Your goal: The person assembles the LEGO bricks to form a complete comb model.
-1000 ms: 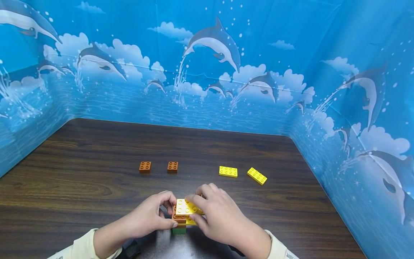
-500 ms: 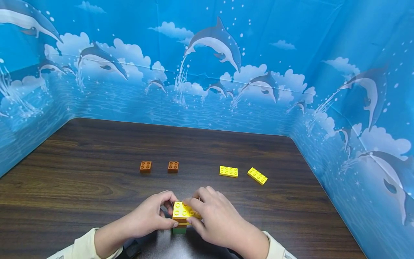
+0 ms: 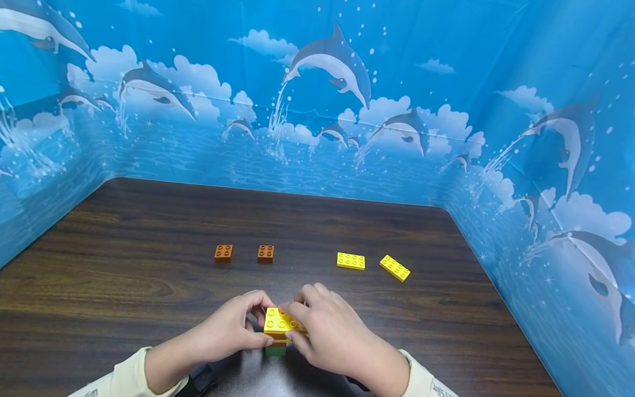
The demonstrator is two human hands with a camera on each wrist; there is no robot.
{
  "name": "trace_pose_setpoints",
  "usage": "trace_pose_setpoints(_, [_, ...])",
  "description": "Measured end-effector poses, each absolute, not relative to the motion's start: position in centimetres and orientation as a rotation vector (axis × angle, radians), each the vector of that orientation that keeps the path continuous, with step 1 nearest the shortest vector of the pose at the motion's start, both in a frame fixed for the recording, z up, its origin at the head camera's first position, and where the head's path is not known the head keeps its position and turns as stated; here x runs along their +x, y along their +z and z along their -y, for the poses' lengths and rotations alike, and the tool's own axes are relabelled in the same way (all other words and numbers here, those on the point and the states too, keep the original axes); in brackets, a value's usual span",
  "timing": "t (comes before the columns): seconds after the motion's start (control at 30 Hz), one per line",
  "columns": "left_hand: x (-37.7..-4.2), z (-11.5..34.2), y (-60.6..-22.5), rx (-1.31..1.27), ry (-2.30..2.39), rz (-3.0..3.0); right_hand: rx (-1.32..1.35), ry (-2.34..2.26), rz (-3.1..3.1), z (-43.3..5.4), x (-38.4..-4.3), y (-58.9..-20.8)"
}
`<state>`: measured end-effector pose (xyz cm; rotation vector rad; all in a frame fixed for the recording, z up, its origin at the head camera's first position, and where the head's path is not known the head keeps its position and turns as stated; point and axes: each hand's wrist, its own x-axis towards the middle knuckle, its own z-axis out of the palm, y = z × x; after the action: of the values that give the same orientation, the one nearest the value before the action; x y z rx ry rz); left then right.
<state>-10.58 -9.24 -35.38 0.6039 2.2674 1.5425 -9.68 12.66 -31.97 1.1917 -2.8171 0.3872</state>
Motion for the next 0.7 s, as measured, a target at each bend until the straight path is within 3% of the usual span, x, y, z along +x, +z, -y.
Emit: trace_pose_setpoints(0.7, [-10.2, 9.9, -34.1, 0.608, 1.576, -2.26, 1.157, 0.556, 2.885, -13.0, -9.9, -32.1])
